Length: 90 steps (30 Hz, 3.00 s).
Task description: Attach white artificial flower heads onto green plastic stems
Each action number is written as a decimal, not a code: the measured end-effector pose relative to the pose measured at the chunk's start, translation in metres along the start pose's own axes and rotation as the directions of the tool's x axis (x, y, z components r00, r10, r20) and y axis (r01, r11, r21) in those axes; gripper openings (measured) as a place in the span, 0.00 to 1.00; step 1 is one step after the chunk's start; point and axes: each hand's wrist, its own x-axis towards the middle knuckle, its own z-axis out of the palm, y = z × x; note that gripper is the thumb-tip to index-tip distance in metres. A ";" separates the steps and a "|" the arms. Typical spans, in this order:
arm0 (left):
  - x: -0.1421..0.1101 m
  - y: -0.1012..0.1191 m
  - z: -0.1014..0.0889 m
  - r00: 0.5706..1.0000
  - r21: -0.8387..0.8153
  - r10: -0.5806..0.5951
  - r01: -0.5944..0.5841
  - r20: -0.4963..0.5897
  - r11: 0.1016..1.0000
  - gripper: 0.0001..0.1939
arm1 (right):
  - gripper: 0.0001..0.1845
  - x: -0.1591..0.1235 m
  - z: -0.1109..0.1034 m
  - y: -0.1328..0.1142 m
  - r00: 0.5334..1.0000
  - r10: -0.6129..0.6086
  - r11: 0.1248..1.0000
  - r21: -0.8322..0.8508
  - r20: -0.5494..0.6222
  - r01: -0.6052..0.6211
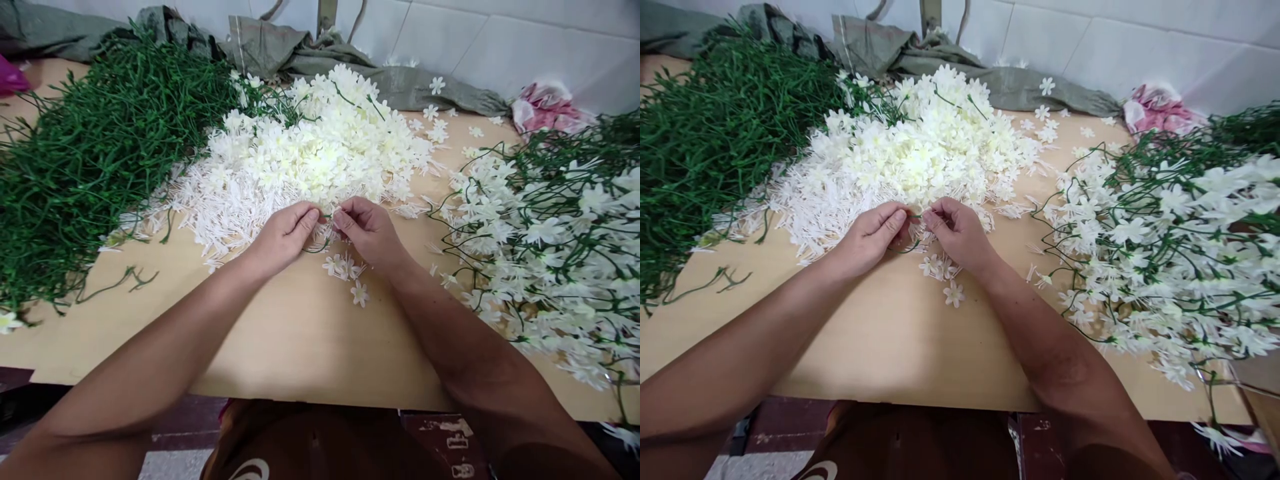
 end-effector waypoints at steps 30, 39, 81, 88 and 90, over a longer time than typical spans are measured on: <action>-0.008 0.026 -0.027 0.981 -0.125 -0.036 0.061 0.191 0.990 0.10 | 0.05 0.000 -0.020 -0.006 0.980 -0.151 0.760 -0.620 0.126 0.197; -0.010 0.023 -0.001 0.936 0.434 -0.141 -0.014 0.323 0.901 0.14 | 0.07 0.000 -0.020 -0.008 0.995 -0.094 0.872 -0.479 0.037 0.101; 0.008 0.017 -0.010 0.862 -0.662 -0.485 0.451 0.149 0.598 0.14 | 0.06 -0.011 -0.002 -0.027 0.824 -0.563 0.624 -0.620 0.065 0.475; 0.008 0.013 -0.011 0.871 -0.676 -0.449 0.453 0.197 0.581 0.14 | 0.05 -0.012 0.003 -0.020 0.800 -0.599 0.602 -0.633 0.044 0.486; 0.008 0.014 -0.011 0.871 -0.668 -0.440 0.461 0.216 0.584 0.14 | 0.05 -0.012 0.005 -0.015 0.784 -0.619 0.582 -0.644 0.043 0.496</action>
